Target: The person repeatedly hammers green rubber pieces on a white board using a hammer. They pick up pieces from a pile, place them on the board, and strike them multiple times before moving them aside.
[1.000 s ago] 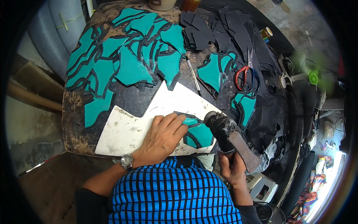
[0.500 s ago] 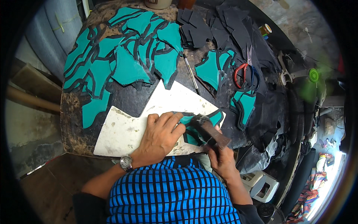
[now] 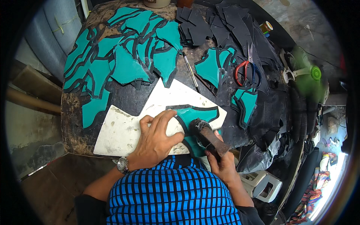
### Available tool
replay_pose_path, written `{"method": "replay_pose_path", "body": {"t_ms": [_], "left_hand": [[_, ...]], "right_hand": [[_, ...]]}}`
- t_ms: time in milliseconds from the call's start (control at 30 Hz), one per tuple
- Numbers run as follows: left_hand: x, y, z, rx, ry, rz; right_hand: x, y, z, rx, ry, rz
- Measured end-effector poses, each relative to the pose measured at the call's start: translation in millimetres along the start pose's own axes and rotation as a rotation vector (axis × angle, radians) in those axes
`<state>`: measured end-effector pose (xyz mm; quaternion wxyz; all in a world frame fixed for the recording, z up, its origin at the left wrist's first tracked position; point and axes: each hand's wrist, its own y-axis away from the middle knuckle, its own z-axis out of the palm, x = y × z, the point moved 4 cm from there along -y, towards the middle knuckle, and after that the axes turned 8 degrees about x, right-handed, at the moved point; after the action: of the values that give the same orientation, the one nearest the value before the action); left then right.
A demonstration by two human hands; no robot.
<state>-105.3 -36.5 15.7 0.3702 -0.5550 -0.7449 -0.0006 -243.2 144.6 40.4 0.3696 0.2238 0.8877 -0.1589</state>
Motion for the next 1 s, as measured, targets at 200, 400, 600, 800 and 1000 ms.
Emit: {"method": "replay_pose_path", "body": {"t_ms": [200,400,600,800,1000], "left_hand": [[3,19,-10,0.068,-0.047,0.120],[-2,27,-13,0.057,-0.004,0.084],[-3,26,-12,0.078,0.000,0.100],[-2,28,-13,0.105,-0.027,0.133],[-2,30,-13,0.187,-0.072,0.169]], "right_hand": [[1,4,0,-0.014,0.029,-0.038],[-12,0,-3,0.003,0.024,-0.191],[-9,-4,3,-0.149,0.005,-0.147],[-10,-7,3,-0.238,0.077,-0.156],[-14,-10,2,-0.237,0.060,-0.159]]}}
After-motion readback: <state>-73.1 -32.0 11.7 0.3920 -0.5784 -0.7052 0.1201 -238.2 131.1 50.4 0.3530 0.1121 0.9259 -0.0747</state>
